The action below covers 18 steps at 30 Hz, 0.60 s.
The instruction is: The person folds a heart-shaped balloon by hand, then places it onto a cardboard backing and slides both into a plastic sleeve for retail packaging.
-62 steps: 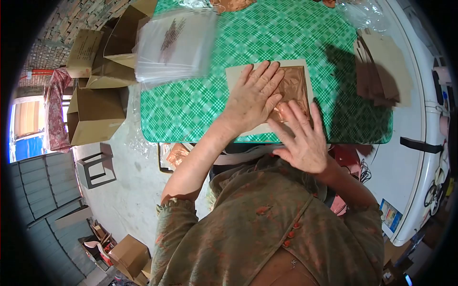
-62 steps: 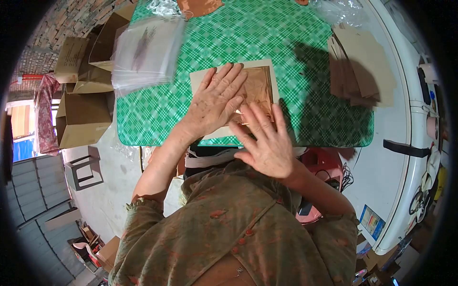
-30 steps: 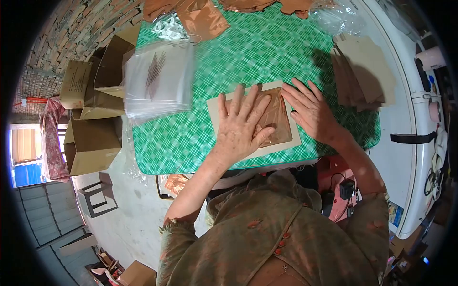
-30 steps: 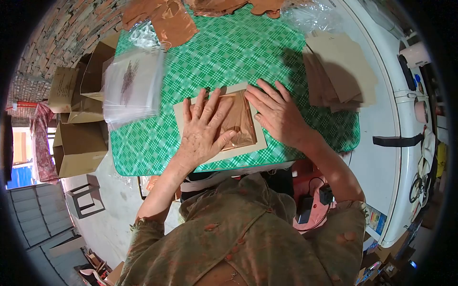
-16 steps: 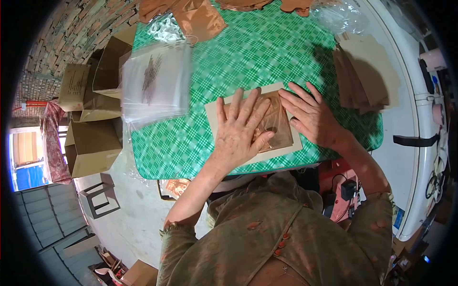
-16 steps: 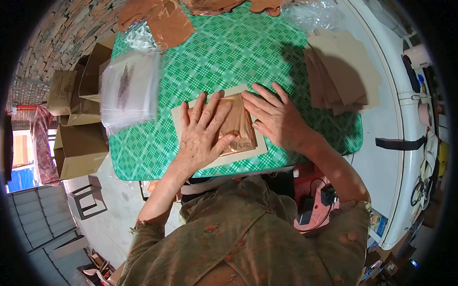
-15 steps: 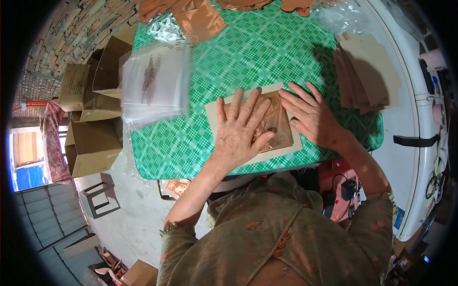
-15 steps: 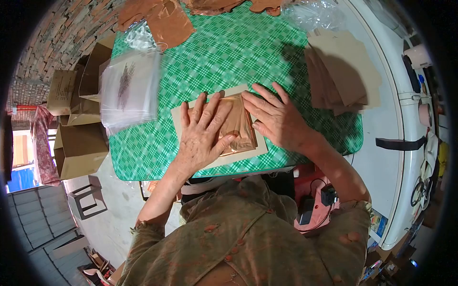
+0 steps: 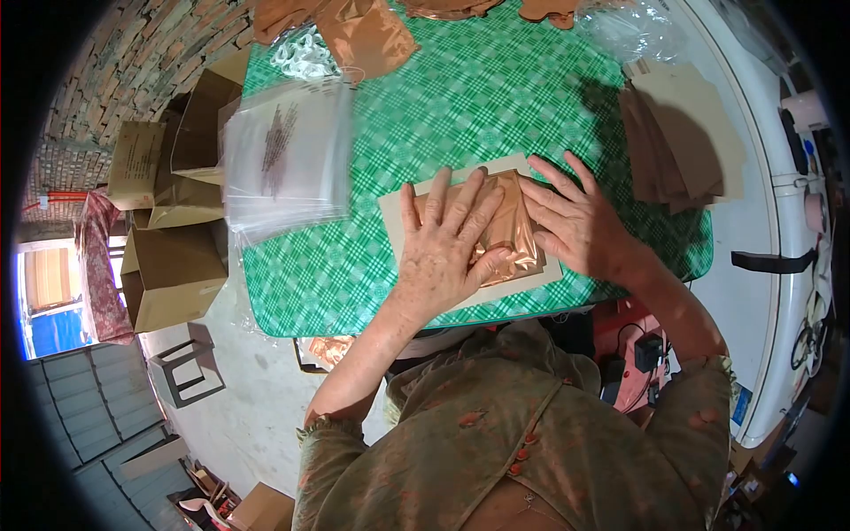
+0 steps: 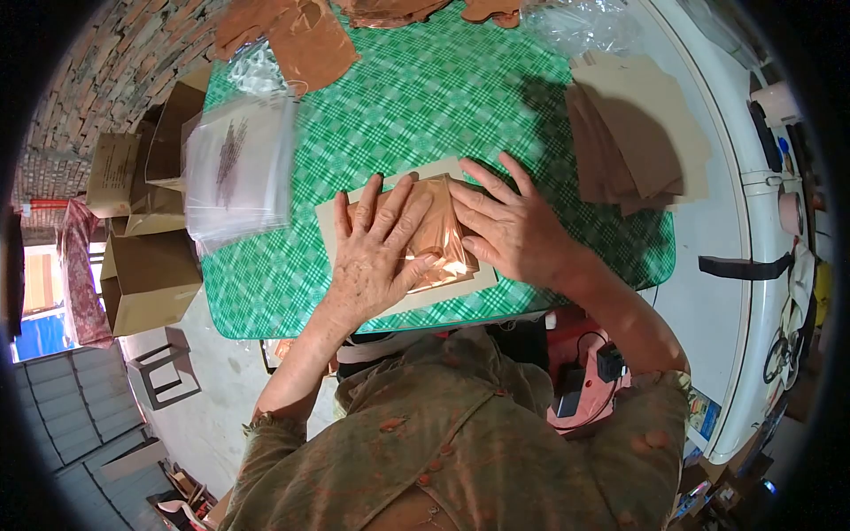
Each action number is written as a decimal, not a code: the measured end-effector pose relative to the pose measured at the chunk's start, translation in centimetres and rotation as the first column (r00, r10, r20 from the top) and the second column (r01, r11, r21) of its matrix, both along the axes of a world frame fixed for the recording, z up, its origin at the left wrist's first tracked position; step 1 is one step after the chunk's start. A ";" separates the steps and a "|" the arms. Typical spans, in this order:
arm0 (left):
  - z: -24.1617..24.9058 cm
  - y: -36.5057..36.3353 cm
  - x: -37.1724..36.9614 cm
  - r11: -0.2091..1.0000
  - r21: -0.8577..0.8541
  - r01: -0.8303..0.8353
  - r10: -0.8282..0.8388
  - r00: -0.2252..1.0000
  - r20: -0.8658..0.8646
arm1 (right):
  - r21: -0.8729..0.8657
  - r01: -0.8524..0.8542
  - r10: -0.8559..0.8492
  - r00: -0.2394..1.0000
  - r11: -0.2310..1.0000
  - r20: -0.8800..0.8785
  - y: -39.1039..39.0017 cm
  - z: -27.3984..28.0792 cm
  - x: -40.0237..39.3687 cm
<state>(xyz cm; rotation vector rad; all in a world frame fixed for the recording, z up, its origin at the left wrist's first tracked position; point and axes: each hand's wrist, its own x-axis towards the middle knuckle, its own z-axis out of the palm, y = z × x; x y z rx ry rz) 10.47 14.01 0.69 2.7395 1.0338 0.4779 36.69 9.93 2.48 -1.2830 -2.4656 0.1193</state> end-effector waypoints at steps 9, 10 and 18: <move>-0.1 0.0 0.0 1.000 -0.014 0.005 -0.005 1.000 -0.001 | -0.036 -0.044 0.043 0.999 0.998 -0.027 0.3 -0.4 0.3; -0.2 0.0 0.0 1.000 -0.011 0.005 -0.005 1.000 -0.006 | -0.040 -0.046 0.045 0.999 0.998 -0.025 0.4 -0.5 0.2; -0.1 0.0 0.1 1.000 -0.014 0.002 -0.003 1.000 -0.018 | -0.048 -0.039 0.041 0.999 0.998 0.031 0.5 -0.3 0.0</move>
